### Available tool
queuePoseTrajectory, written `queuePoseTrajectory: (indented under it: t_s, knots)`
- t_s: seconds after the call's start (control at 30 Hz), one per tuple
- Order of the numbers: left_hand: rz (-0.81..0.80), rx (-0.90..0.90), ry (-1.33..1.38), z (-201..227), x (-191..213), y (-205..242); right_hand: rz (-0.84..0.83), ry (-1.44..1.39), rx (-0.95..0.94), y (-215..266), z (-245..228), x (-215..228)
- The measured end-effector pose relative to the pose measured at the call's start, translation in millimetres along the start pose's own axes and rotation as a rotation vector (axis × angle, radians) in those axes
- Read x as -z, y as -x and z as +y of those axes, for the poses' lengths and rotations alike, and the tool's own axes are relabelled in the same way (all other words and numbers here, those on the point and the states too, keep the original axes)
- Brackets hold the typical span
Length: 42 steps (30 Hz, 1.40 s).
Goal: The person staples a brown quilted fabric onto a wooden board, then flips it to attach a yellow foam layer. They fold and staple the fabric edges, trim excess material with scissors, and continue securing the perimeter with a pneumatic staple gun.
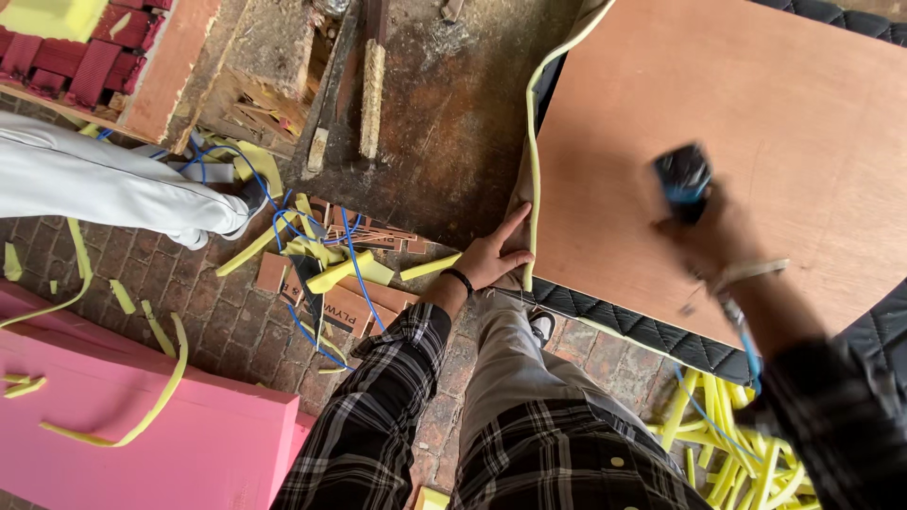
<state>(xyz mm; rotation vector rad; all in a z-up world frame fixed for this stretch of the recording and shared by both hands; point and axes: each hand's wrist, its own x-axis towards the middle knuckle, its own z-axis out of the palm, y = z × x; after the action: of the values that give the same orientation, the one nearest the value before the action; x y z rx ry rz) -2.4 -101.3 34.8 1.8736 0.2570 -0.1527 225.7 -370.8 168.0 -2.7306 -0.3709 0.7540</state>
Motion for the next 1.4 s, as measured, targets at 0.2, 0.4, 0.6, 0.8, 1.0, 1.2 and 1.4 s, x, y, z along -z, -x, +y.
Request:
queuePoseTrajectory:
  t_s: [0.2, 0.4, 0.6, 0.8, 1.0, 1.2, 1.4]
  knots:
    - [-0.062, 0.104, -0.050, 6.2, -6.2, 5.1, -0.303, -0.044, 0.099, 85.2, -65.5, -48.7]
    - [-0.105, 0.088, 0.014, -2.4, -5.1, 10.5, -0.312, -0.056, 0.053, 87.5, -97.8, -68.3]
    - [-0.161, 0.055, 0.026, 4.9, -0.4, 5.5, -0.292, 0.116, 0.068, 90.0, -99.4, -73.6]
    - [-0.258, 0.081, -0.007, 19.0, 14.4, 8.8, -0.278, 0.134, 0.040, 95.5, -99.1, -76.7]
    - [-0.239, 0.151, -0.052, 31.3, 29.2, 3.6, -0.177, -0.097, -0.102, 109.2, -62.8, -62.4]
    - [0.167, 0.097, -0.136, 47.1, 80.2, -8.4, 0.260, -0.334, -0.265, 129.9, 93.8, -16.1]
    - [0.654, -0.256, -0.546, 85.3, -4.9, -7.1, 0.549, -0.138, -0.230, 125.1, 313.3, 9.1]
